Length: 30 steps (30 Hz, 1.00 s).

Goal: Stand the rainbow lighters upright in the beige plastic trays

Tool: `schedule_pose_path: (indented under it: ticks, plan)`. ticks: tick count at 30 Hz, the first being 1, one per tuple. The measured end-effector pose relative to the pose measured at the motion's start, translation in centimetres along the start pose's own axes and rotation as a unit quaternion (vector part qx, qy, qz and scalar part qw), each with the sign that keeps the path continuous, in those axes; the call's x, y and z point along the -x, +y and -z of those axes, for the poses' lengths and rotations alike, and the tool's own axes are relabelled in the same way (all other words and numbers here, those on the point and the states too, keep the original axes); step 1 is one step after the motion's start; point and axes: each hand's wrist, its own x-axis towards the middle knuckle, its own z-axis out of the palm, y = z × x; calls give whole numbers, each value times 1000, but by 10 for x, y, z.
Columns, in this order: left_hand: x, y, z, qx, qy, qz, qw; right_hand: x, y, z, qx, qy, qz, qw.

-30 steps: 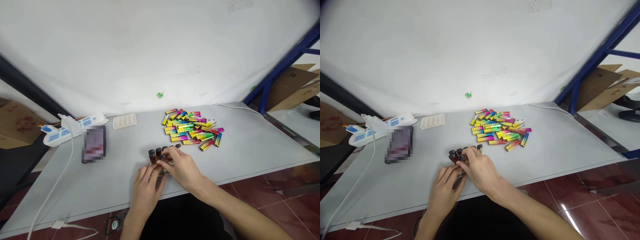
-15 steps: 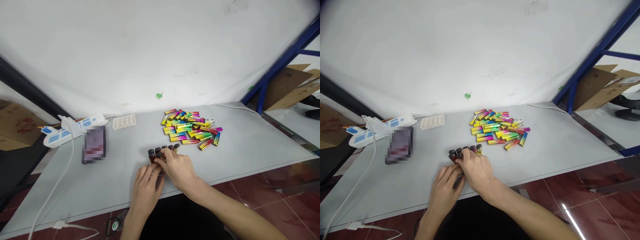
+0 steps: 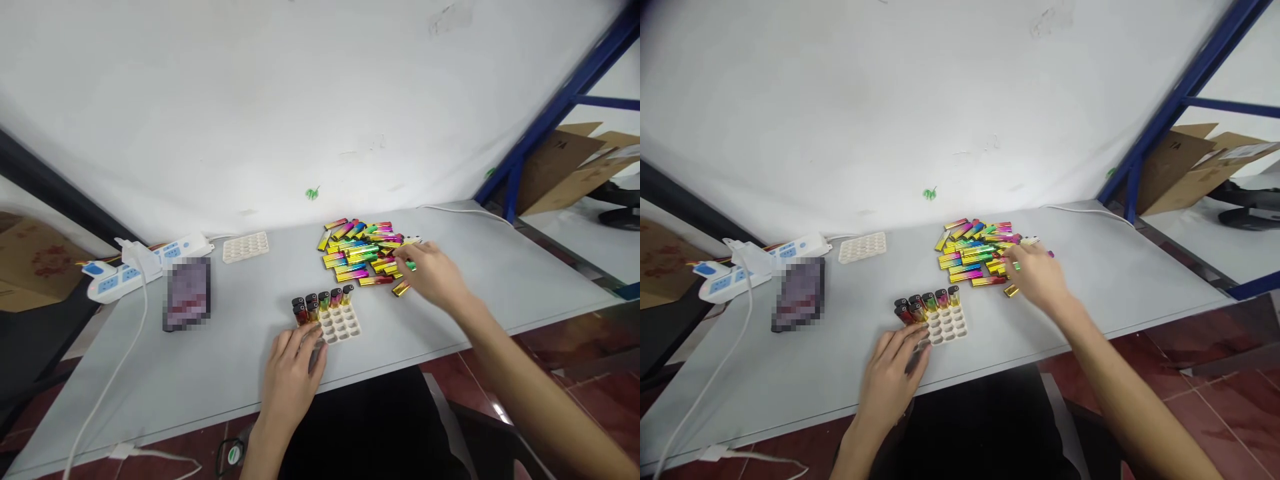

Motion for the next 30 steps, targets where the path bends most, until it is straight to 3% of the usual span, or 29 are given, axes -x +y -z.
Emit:
schedule_pose_path:
  ticks: [3,6,10,14,16,19,22,26,30]
  plan:
    - [0,0,-1,-5,1,-3,1000,-16,49,-5,41,-84,81,992]
    - [1,0,-2,-8,2,-1,1000,-19,70,-12,65,-103,133,984]
    - [1,0,-2,-10,0,0,1000,-15,68,-11,24,-82,146,986]
    - [1,0,-3,-13,-2,3,1000,-12,54,0,-162,-77,86,980]
    - [1,0,-3,-14,-3,4,1000,-11,43,4,-304,-104,38,946]
    - [1,-1,-3,-16,-1,3,1000,-11,22,4,-505,-141,-9,852]
    - [1,0,-2,-14,-3,0,1000,-15,1,-6,-607,-142,-28,782]
    - [1,0,-2,-13,-7,1,1000,-25,-20,-27,-649,-146,-45,745]
    - [0,0,-2,-16,-3,1,1000,-35,-31,-42,-645,-154,-51,747]
